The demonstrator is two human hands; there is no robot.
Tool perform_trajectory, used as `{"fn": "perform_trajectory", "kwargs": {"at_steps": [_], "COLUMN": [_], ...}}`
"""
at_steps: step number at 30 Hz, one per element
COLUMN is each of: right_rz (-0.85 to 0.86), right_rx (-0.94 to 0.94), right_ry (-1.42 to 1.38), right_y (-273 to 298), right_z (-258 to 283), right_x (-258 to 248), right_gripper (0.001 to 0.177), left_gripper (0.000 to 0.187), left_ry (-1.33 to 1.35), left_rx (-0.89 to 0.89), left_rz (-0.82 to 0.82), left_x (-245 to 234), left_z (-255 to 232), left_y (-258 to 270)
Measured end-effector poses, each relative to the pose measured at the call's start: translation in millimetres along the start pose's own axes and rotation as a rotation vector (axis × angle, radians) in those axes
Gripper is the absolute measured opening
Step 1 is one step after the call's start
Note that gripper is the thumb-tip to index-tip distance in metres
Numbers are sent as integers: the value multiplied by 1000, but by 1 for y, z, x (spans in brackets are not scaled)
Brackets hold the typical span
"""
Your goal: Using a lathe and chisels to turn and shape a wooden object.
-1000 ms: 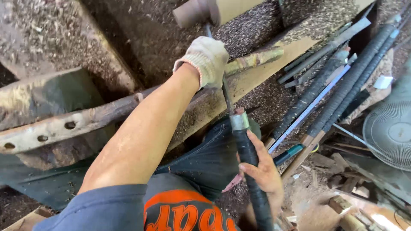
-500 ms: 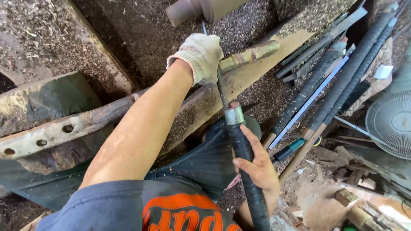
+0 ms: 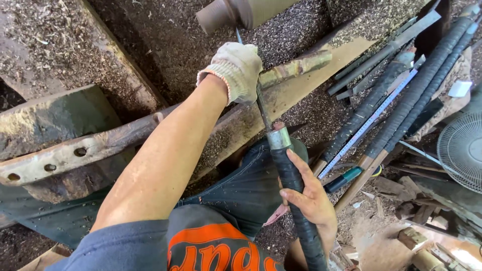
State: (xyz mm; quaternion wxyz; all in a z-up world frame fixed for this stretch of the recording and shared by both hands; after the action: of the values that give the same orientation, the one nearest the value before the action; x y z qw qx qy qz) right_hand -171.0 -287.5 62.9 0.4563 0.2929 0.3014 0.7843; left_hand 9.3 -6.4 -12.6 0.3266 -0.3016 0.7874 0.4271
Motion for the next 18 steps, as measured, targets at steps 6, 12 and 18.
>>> {"fn": "perform_trajectory", "kwargs": {"at_steps": [6,12,18], "right_rz": [47,82,-17], "right_rx": [4,8,-13], "right_ry": [23,103,-33], "right_y": [-2,-5,1], "right_z": [7,14,-4], "right_x": [-17,-28,4], "right_gripper": [92,94,94], "left_gripper": [30,26,28], "left_ry": [43,53,19], "left_rx": [-32,-42,0], "left_rz": [-9,-49,11], "left_x": [-2,3,-4], "left_z": [0,-1,0], "left_y": [3,-1,-1]}}
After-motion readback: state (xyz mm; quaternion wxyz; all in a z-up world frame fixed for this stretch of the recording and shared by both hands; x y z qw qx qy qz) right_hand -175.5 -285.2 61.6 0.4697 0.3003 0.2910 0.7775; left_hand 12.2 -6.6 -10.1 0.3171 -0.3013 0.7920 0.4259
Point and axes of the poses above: each hand's wrist, its own y-axis away from the middle knuckle, its own x-axis out of the palm, z = x × y, the point moved 1 cm from there along -y, towards the middle knuckle, and after that the axes turned 4 degrees about x, right-handed, at the moved point
